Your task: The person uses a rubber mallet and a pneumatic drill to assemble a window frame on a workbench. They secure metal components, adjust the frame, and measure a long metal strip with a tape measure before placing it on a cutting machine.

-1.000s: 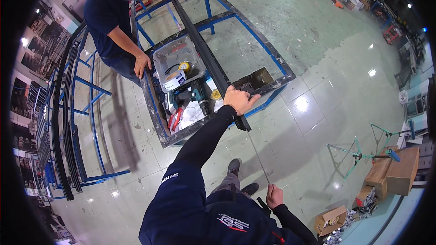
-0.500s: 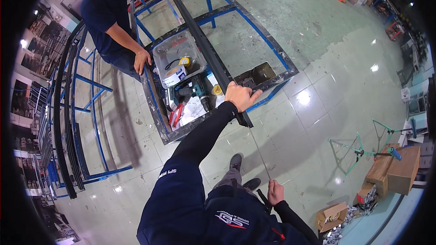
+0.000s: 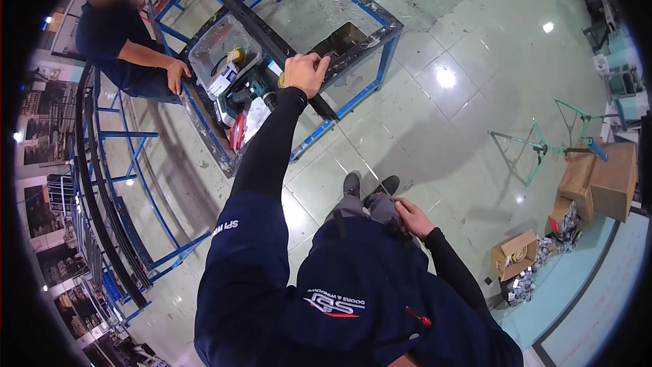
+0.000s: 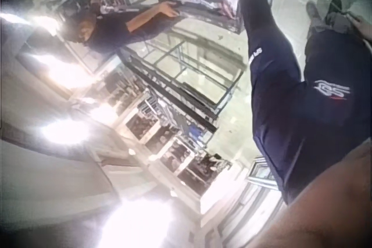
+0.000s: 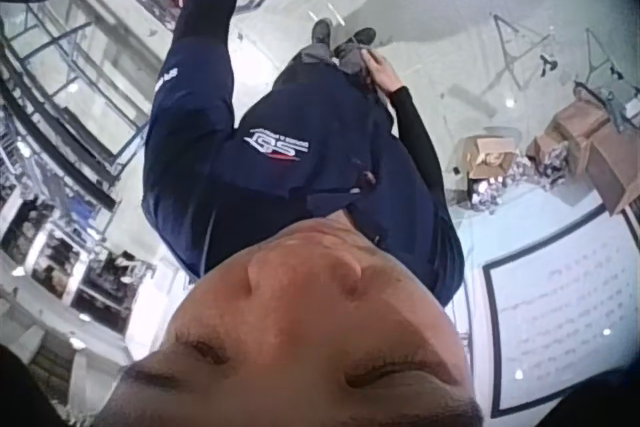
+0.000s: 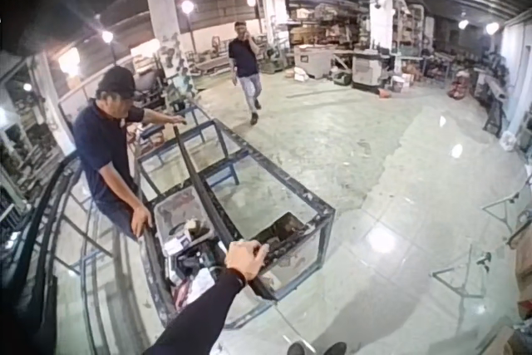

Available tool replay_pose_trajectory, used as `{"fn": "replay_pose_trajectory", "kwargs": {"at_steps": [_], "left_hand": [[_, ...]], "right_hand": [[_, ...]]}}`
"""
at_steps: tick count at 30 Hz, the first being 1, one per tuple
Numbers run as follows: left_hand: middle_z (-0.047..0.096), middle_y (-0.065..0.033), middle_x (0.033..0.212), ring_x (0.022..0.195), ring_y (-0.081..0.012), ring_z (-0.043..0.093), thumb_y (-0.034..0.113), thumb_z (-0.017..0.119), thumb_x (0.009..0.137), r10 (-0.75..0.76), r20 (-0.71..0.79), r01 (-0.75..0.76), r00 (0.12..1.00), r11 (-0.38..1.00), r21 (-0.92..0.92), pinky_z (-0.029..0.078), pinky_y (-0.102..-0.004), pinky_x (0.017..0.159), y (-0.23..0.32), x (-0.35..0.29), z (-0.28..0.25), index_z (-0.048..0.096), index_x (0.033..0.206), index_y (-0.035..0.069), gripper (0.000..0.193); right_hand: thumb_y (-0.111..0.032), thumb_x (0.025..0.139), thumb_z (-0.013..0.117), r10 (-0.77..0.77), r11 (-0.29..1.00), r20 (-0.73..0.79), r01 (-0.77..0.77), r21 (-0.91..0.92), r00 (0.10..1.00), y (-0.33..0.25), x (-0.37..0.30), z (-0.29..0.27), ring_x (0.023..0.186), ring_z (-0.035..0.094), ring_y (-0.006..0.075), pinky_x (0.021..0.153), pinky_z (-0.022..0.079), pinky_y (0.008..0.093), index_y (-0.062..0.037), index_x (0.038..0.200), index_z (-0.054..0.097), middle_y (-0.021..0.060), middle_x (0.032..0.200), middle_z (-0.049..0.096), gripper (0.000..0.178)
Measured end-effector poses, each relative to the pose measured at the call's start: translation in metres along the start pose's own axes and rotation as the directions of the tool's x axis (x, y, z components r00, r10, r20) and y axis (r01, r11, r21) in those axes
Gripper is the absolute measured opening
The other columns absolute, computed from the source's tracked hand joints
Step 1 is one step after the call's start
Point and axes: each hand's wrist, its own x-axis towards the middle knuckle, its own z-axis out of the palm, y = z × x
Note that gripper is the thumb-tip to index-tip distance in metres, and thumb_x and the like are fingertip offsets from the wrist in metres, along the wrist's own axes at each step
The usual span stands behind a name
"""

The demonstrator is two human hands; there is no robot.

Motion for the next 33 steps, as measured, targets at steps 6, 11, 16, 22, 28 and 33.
{"fn": "replay_pose_trajectory", "kwargs": {"at_steps": [6, 11, 16, 22, 28, 33], "left_hand": [[0.033, -0.0322, 0.145, 0.137, -0.0451, 0.030, 0.050, 0.076, 0.074, -0.527, -0.450, 0.473, 0.720, 0.849, -0.237, 0.027, -0.0457, 0.114, -0.016, -0.004, 0.038, 0.037, 0.140, -0.001, 0.092], [0.052, -0.0250, 0.131, 0.119, -0.0320, 0.054, 0.043, 0.082, 0.070, -0.812, 0.306, 0.561, 0.496, 0.031, -0.827, 0.043, -0.0388, 0.101, -0.082, 0.005, 0.063, 0.038, 0.137, -0.014, 0.099], [0.062, -0.0278, 0.122, 0.115, -0.0362, 0.060, 0.037, 0.077, 0.068, -0.923, 0.118, 0.754, 0.367, 0.221, -0.619, 0.045, -0.0401, 0.101, -0.112, 0.045, 0.064, 0.058, 0.118, -0.012, 0.073], [0.054, -0.0324, 0.131, 0.123, -0.0415, 0.054, 0.040, 0.060, 0.079, -0.937, 0.174, 0.843, 0.303, 0.178, -0.508, 0.041, -0.0423, 0.104, -0.090, 0.070, 0.044, 0.046, 0.131, -0.012, 0.074], [0.058, -0.0329, 0.124, 0.120, -0.0428, 0.056, 0.038, 0.058, 0.081, -0.939, 0.099, 0.832, 0.329, 0.238, -0.501, 0.043, -0.0420, 0.102, -0.081, 0.061, 0.026, 0.049, 0.127, -0.012, 0.069], [0.062, -0.0335, 0.117, 0.115, -0.0439, 0.059, 0.037, 0.059, 0.081, -0.938, 0.056, 0.814, 0.342, 0.266, -0.516, 0.044, -0.0429, 0.100, -0.080, 0.056, 0.030, 0.050, 0.123, -0.013, 0.066]], "right_hand": [[-0.056, 0.099, 0.044, -0.183, 0.937, -0.202, 0.109, -0.332, 0.962, 0.024, 0.004, -0.003, 0.065, 0.063, 0.0279, 0.064, 0.050, 0.0388, 0.0001, 0.093, 0.066, 0.0139, 0.072, 0.065, 0.061], [-0.062, 0.096, 0.044, -0.045, 0.916, -0.252, -0.061, -0.397, 0.967, -0.007, -0.016, 0.002, 0.069, 0.062, 0.0284, 0.068, 0.047, 0.0421, 0.0034, 0.079, 0.065, 0.0187, 0.068, 0.063, 0.071], [-0.067, 0.092, 0.049, 0.029, 0.924, -0.327, -0.150, -0.351, 0.945, -0.004, -0.006, 0.003, 0.058, 0.055, 0.0205, 0.061, 0.045, 0.0429, 0.0055, 0.065, 0.062, 0.0158, 0.055, 0.056, 0.078], [-0.071, 0.089, 0.049, 0.100, 0.926, -0.440, -0.245, -0.286, 0.892, 0.000, -0.002, 0.006, 0.063, 0.063, 0.0275, 0.065, 0.046, 0.0457, 0.0103, 0.068, 0.062, 0.0250, 0.057, 0.056, 0.085], [-0.071, 0.089, 0.047, 0.150, 0.910, -0.389, -0.281, -0.306, 0.909, -0.001, 0.006, 0.015, 0.063, 0.064, 0.0273, 0.064, 0.047, 0.0434, 0.0086, 0.068, 0.064, 0.0207, 0.057, 0.059, 0.084], [-0.068, 0.091, 0.049, 0.122, 0.902, -0.401, -0.270, -0.338, 0.908, 0.002, 0.013, 0.021, 0.060, 0.062, 0.0265, 0.063, 0.046, 0.0435, 0.0071, 0.068, 0.064, 0.0209, 0.057, 0.058, 0.080]]}}
